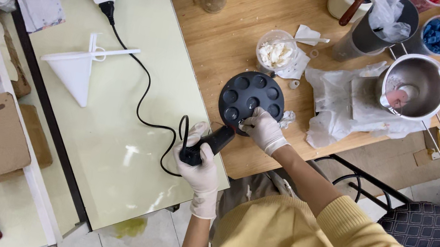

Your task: The person warms the surface of a black circular mold with a heat gun and then places small white wax items into the mold's cavities.

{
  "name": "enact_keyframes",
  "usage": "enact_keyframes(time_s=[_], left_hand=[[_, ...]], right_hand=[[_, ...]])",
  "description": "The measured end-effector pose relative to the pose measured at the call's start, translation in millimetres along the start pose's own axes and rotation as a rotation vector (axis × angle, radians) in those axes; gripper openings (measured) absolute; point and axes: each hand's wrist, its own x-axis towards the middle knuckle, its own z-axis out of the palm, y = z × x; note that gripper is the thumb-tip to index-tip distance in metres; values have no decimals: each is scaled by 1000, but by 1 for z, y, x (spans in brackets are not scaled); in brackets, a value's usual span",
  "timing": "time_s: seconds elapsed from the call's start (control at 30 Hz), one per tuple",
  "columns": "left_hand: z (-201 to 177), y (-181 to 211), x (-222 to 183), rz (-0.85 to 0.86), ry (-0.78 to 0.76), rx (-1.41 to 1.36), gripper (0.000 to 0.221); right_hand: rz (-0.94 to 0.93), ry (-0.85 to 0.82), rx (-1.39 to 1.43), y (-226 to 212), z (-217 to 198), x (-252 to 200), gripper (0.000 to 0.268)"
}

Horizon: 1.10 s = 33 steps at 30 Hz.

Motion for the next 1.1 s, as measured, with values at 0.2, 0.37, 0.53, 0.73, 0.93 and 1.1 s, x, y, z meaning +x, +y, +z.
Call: enact_keyframes(time_s=[0.2, 0.37, 0.53, 0.73, 0.93, 1.1], left_hand=[[18, -14, -8, 83, -77, -5, 25], [27, -16, -14, 32, -113, -18, 22], [31, -27, -14, -40, -156, 21, 25], [35, -34, -13, -34, -149, 24, 25], [31, -19, 0, 96, -109, 40, 22], [27, -7, 6, 74, -40, 129, 21]], right_hand=[[20, 268, 121, 0, -38, -45, 20], [17, 354, 177, 23, -35, -84, 21], [133, 233, 130, 26, -25, -94, 18], [43, 267, 43, 8, -36, -75, 14], [-246, 83, -412, 5, -3, -9, 23], [-573, -143, -877, 15, 35, 41, 22]])
